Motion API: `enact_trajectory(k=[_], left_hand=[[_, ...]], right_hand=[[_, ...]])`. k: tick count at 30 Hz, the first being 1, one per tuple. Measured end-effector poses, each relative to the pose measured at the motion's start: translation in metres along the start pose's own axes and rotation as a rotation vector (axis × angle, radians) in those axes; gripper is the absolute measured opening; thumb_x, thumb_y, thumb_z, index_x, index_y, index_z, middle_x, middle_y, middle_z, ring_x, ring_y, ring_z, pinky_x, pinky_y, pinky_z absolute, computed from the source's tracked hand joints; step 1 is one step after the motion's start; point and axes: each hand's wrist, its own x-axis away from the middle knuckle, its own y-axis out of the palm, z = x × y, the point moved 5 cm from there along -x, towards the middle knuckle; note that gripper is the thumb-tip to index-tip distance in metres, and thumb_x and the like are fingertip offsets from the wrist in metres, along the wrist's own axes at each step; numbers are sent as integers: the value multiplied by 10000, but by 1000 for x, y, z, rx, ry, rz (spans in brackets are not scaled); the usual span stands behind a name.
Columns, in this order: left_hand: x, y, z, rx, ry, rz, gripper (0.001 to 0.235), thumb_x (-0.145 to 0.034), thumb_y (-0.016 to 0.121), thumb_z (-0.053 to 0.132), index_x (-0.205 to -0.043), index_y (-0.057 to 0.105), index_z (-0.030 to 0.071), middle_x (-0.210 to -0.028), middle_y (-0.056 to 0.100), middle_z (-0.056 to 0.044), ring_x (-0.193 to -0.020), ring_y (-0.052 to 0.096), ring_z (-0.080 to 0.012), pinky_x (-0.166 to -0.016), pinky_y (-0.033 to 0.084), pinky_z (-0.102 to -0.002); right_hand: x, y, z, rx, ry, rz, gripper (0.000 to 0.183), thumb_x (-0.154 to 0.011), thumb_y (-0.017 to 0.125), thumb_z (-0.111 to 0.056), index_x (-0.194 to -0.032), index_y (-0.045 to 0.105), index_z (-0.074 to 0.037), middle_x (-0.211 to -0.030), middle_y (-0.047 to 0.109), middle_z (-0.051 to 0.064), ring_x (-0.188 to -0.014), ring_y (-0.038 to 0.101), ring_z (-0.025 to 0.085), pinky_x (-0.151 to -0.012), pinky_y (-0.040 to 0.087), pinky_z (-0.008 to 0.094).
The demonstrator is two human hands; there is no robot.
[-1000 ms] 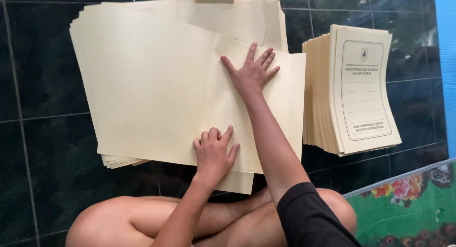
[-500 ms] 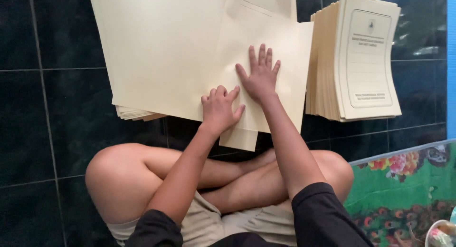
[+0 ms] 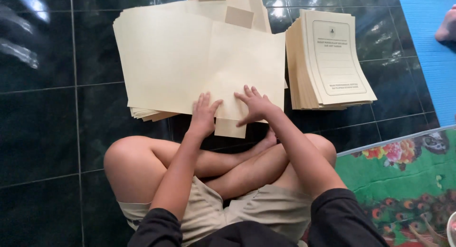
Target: Folding paper document covers and stacking them on the floor.
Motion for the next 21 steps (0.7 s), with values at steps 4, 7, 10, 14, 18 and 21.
enact_trajectory(k=[4, 7, 10, 14, 18, 21], left_hand=[[5, 5, -6, -55, -69, -99, 1051, -739, 676, -177, -1613, 335, 294, -1741, 66, -159, -1610, 29, -338, -1229, 78, -707], [-9, 28, -20, -145, -51, 40, 762, -943, 600, 90, -1592, 343, 398, -1732, 146, -124, -1600, 118, -325, -1168, 204, -750], [-5, 30, -15, -208, -17, 112, 623, -993, 558, 239, -1570, 391, 404, -1706, 232, -123, -1585, 180, -331, -1143, 281, -715], [-1, 27, -5, -147, 10, 258, 454, -1064, 436, 387, -1514, 500, 377, -1669, 329, -130, -1562, 253, -340, -1117, 322, -673], [-10, 19, 3, -80, 53, 448, 408, -1096, 391, 457, -1463, 560, 399, -1621, 425, -102, -1550, 291, -330, -1119, 276, -706], [-14, 13, 8, -67, 93, 500, 413, -1090, 412, 510, -1439, 588, 379, -1605, 460, -79, -1541, 314, -307, -1128, 256, -731]], right_hand=[[23, 13, -9, 77, -34, 104, 1314, -613, 948, -371, -1653, 146, -406, -1728, 109, 128, -1576, 137, 395, -1154, 322, 667], [31, 8, -14, 0, -34, 186, 1081, -713, 837, -40, -1625, 304, -272, -1701, 204, 190, -1561, 201, 431, -1167, 322, 656], [21, 10, 0, -27, -5, 204, 1017, -712, 807, 16, -1582, 381, -294, -1680, 283, 164, -1554, 242, 403, -1178, 257, 687], [29, -12, 25, -245, -13, 417, 640, -788, 701, 24, -1333, 643, -307, -1520, 548, 37, -1476, 423, 324, -1195, 291, 638], [38, -44, 40, -363, -12, 768, 280, -810, 738, -87, -967, 802, -310, -1322, 710, -15, -1369, 564, 309, -1199, 312, 634], [40, -59, 43, -303, 55, 872, 253, -837, 759, -121, -1007, 818, -299, -1420, 659, 33, -1442, 473, 361, -1214, 242, 671]])
